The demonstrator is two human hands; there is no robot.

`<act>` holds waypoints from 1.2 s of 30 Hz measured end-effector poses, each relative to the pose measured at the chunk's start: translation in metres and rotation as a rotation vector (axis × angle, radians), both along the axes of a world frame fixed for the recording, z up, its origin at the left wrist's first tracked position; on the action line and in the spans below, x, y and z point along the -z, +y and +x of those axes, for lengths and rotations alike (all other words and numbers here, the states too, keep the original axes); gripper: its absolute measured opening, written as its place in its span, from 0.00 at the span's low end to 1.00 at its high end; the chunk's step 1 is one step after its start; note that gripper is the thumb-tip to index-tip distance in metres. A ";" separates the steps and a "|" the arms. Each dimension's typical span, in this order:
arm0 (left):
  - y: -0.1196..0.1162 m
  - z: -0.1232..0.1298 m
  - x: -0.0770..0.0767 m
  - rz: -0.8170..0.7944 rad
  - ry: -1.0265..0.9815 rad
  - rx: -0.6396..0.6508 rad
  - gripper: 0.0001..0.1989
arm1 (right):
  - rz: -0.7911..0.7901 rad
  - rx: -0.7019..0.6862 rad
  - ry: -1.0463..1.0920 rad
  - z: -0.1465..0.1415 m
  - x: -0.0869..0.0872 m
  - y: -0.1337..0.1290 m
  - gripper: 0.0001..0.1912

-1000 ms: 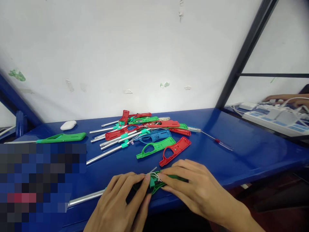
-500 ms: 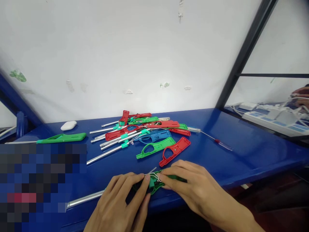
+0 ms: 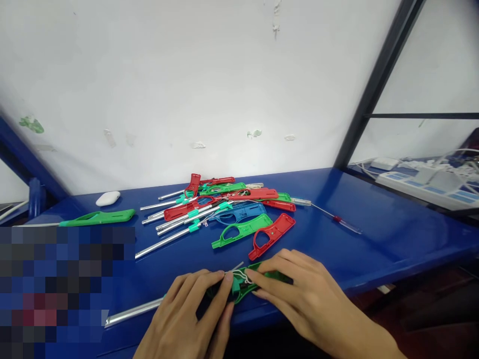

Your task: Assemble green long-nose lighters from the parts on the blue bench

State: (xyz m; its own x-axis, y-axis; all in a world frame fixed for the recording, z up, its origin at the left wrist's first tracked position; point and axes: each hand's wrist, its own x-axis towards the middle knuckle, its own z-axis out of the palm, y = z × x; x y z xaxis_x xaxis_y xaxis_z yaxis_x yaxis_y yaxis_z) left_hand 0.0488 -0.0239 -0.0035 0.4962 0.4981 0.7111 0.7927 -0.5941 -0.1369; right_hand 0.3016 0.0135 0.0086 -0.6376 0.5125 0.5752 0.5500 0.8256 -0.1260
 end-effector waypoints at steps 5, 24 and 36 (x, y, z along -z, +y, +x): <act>-0.002 -0.002 0.002 0.003 -0.015 -0.003 0.16 | -0.009 -0.060 0.145 0.001 0.008 0.003 0.12; 0.000 0.001 0.000 -0.035 0.012 0.002 0.15 | 0.050 -0.100 0.078 -0.009 -0.011 -0.002 0.11; -0.002 -0.016 0.000 -0.019 -0.158 -0.034 0.21 | -0.112 -0.039 0.266 0.000 -0.003 0.002 0.15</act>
